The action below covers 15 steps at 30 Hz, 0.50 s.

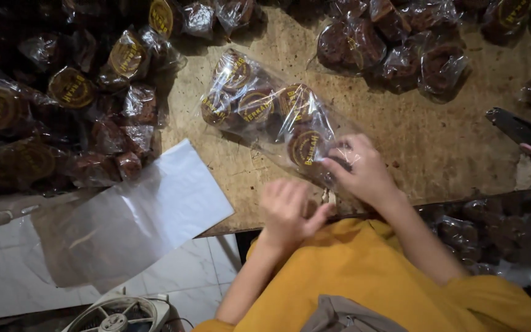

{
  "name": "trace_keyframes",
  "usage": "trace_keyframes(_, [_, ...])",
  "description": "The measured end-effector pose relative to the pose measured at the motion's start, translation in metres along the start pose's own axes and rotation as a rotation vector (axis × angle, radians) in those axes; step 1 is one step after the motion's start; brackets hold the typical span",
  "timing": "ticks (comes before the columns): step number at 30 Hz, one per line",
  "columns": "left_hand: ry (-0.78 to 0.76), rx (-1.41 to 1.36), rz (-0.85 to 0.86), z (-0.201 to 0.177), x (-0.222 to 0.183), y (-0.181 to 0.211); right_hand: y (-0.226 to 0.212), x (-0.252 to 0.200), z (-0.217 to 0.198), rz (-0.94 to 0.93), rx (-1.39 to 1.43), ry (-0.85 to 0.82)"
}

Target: Packaging individually wrapped cakes into larger plastic bags from a large pile on a work surface.

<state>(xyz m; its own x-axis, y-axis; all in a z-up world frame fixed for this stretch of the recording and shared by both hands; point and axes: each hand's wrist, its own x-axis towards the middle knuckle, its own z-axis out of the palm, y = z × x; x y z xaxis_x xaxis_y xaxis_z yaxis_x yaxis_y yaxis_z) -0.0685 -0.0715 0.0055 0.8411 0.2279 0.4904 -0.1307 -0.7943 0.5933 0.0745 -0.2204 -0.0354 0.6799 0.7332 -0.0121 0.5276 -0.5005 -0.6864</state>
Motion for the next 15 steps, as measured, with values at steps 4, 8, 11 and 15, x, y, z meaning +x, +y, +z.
trace_keyframes(4, [-0.126,0.316,-0.061,0.01,0.004,-0.01,0.003,0.003,0.006,-0.347,-0.195,0.096])
trace_keyframes(8, [-0.21,0.39,-0.041,0.012,0.007,-0.013,0.019,0.002,0.001,-0.643,-0.353,0.254])
trace_keyframes(11, [-0.154,0.466,-0.056,0.012,0.009,-0.018,0.021,0.01,-0.003,-0.706,-0.365,0.226])
trace_keyframes(15, [-0.116,0.412,-0.069,0.034,0.008,-0.017,0.02,0.04,0.017,-0.8,-0.355,0.024])
